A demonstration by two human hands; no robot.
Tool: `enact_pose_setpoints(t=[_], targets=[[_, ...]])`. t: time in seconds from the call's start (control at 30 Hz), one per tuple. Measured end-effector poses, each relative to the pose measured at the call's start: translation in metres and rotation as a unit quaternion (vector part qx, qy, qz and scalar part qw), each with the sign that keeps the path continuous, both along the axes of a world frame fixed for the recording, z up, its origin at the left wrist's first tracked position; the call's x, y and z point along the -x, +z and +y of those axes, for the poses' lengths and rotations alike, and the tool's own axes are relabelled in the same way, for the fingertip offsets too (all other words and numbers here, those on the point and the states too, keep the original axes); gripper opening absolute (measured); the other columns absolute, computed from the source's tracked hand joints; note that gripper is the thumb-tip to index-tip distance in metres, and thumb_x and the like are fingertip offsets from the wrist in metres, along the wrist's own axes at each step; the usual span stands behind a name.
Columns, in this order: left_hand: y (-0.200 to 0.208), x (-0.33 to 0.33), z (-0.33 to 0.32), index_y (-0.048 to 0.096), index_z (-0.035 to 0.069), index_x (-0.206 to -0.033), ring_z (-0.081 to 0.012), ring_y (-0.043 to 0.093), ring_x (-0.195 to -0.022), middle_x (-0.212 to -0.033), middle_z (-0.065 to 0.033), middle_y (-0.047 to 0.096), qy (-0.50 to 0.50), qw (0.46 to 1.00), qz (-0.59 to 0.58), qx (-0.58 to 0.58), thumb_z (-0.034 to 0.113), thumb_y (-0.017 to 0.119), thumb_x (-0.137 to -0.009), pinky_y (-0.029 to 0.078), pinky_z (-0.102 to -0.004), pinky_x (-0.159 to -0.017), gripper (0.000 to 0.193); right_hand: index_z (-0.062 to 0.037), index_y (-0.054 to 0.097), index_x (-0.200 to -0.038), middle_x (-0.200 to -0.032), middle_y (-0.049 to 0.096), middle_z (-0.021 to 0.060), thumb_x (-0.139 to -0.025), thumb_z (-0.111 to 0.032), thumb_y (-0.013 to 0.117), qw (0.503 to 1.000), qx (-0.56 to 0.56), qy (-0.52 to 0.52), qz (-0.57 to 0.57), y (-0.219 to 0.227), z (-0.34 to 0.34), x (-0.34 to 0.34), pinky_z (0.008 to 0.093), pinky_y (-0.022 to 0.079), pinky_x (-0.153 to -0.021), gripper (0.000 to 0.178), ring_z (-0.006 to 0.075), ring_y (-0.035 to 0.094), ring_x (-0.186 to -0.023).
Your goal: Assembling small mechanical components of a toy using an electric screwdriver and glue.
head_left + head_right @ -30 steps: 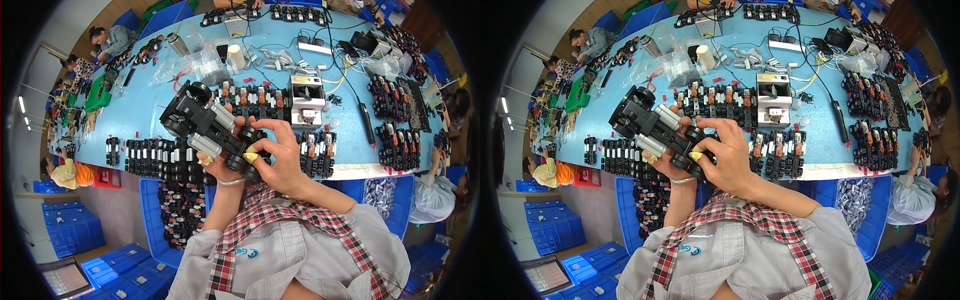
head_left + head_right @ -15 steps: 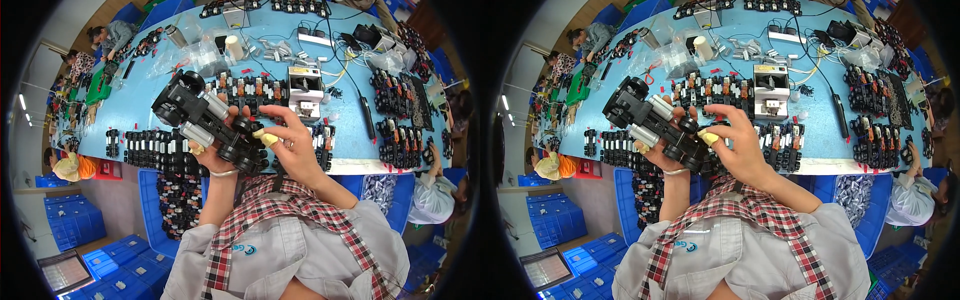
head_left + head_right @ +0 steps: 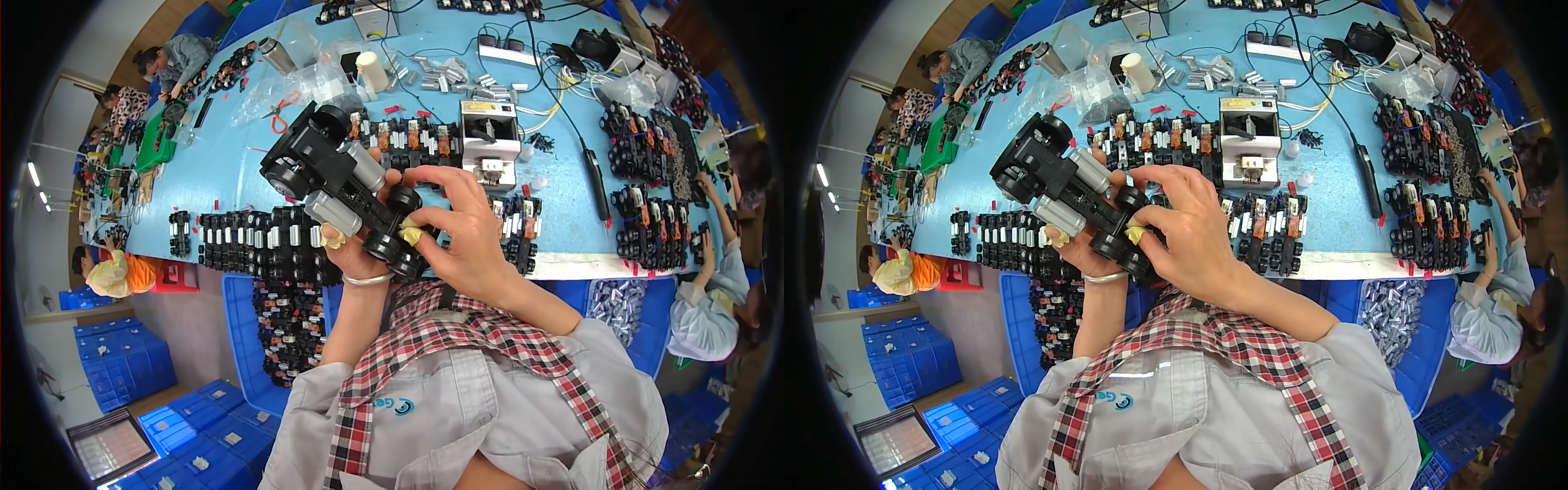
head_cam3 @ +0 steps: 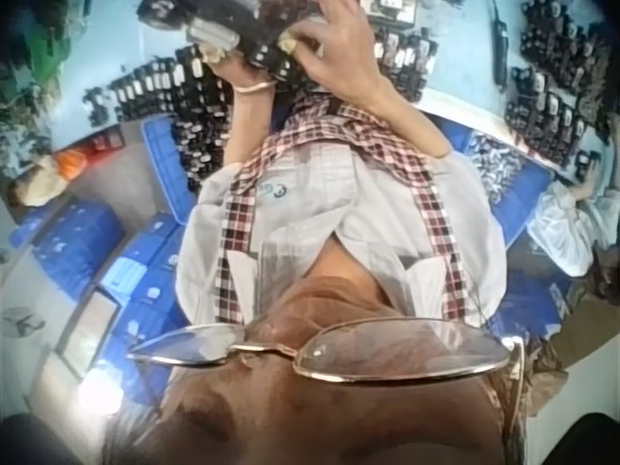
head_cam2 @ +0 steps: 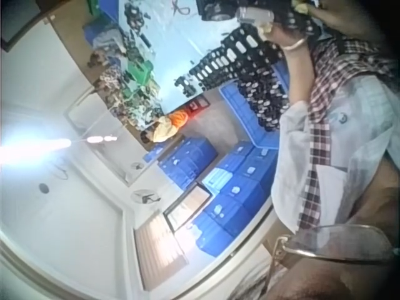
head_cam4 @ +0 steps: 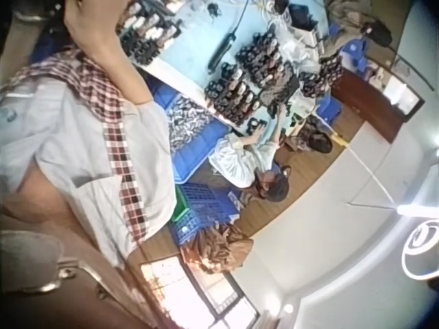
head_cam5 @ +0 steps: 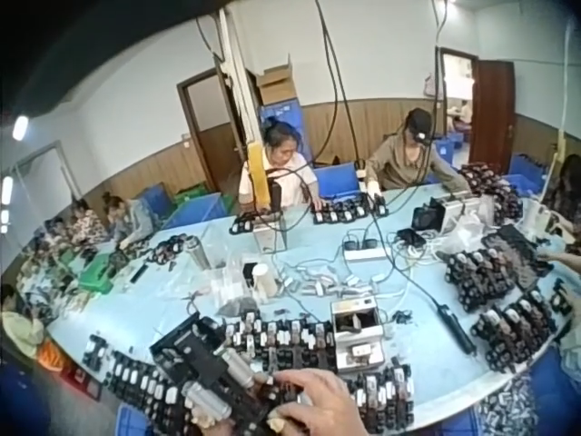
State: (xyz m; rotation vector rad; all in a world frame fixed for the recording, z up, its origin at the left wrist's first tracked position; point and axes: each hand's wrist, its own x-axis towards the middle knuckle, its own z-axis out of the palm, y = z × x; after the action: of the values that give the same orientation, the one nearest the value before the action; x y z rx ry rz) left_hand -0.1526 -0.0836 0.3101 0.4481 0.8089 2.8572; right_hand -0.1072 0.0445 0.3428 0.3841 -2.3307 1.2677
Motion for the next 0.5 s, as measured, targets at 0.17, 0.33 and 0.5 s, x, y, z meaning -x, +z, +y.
enact_pose_setpoints(t=[0.17,0.33,0.5], targets=[[-0.003,0.004,-0.004,0.024,0.003,-0.132,-0.0287,0.051,-0.106,-0.129,-0.0157,0.039,0.001,1.0,-0.002,-0.004,0.051,0.066,-0.067,0.041,-0.0457,-0.092,0.091,-0.0028,0.061,-0.071,-0.11,0.053,0.0121,-0.06,-0.001,0.064,1.0,-0.013,-0.007,0.016,-0.003,-0.003,0.003,0.0374,0.038,-0.082,0.011,0.0295,0.047,-0.102],[-0.005,0.0,-0.005,0.025,0.003,-0.132,-0.03,0.05,-0.107,-0.128,-0.0166,0.039,-0.004,0.998,-0.021,-0.051,0.056,0.065,-0.067,0.04,-0.046,-0.093,0.093,-0.0035,0.064,-0.083,-0.113,0.051,0.0125,-0.071,-0.003,0.058,0.997,0.067,0.039,-0.009,-0.021,-0.002,-0.003,0.0364,0.036,-0.088,0.013,0.0285,0.047,-0.107],[-0.003,-0.007,-0.001,0.026,0.002,-0.132,-0.0314,0.05,-0.108,-0.128,-0.0168,0.04,-0.054,0.995,-0.034,-0.08,0.058,0.063,-0.067,0.04,-0.0467,-0.094,0.094,-0.004,0.064,-0.088,-0.114,0.05,0.015,-0.079,-0.009,0.052,0.989,0.129,0.03,-0.06,-0.022,0.016,-0.015,0.0357,0.036,-0.088,0.015,0.028,0.048,-0.105]])
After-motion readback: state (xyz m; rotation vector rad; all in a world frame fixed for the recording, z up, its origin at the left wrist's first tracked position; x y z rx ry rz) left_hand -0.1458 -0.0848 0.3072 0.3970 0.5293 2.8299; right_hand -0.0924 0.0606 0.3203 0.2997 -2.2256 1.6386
